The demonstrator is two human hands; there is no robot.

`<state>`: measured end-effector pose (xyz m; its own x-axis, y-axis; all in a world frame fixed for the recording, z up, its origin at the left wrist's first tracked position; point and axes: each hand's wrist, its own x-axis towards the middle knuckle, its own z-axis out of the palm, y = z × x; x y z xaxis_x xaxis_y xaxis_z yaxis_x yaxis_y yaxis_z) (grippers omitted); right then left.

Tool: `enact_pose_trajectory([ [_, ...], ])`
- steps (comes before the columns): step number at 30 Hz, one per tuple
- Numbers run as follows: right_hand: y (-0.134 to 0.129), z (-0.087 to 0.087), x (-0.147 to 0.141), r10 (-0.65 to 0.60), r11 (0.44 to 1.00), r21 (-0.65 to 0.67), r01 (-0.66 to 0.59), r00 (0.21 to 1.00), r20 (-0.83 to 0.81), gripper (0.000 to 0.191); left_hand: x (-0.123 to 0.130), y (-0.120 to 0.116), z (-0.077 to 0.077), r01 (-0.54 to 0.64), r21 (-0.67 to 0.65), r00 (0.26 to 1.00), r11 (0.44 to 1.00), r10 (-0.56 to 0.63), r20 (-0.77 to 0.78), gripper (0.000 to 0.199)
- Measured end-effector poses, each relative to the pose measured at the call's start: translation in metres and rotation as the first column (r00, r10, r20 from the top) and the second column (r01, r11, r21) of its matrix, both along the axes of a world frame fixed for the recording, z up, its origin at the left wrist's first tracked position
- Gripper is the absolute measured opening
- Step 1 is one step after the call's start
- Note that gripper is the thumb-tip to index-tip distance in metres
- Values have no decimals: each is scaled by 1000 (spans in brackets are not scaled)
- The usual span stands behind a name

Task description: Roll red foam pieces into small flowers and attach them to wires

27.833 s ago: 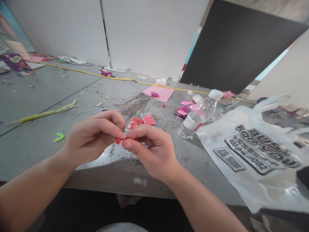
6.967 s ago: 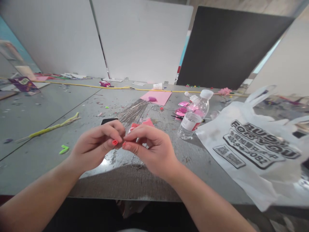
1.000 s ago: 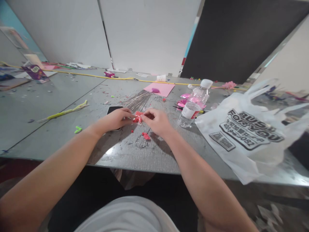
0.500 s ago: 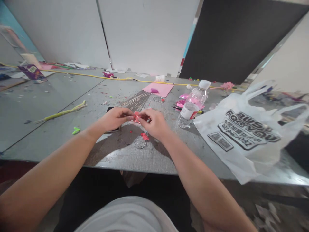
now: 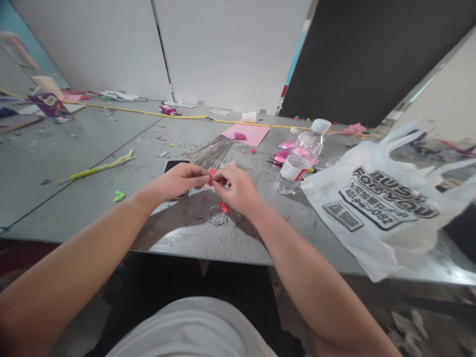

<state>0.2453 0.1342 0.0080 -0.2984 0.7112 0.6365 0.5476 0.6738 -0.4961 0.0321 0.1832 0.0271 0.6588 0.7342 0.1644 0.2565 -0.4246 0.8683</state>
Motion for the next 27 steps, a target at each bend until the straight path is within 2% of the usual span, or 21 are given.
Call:
enact_pose_trajectory([
  [3,-2,-1,-4,-15,998,-67,14,1000,-19,9,1,0,-3,18,4,1000,1000,-18,-8,27],
  [5,-1,-2,-5,-98,989,-120,86,991,-90,8,2,1,-5,9,-6,1000,1000,-9,10,28],
  [8,2,-1,-1,-276,948,-240,210,917,-287,7,2,3,-8,-29,-46,997,999,32,70,31],
  [11,7,1,8,-354,917,-326,229,845,-402,12,1,9,-12,-80,-5,994,997,80,80,34],
  [13,10,2,12,-348,921,-317,224,839,-418,14,0,14,-16,-114,107,993,988,109,53,33],
  [16,14,0,15,-326,923,-333,194,852,-409,15,-1,22,-21,-195,270,980,943,200,10,29],
  [19,19,-4,16,-324,919,-345,190,865,-384,16,-2,27,-24,-259,362,959,895,283,-16,25],
  [22,23,-8,18,-319,915,-353,195,885,-338,12,0,28,-27,-257,424,954,869,298,-33,23],
  [27,28,-12,22,-315,916,-336,218,910,-269,17,9,28,-34,-172,478,964,862,247,-99,18],
])
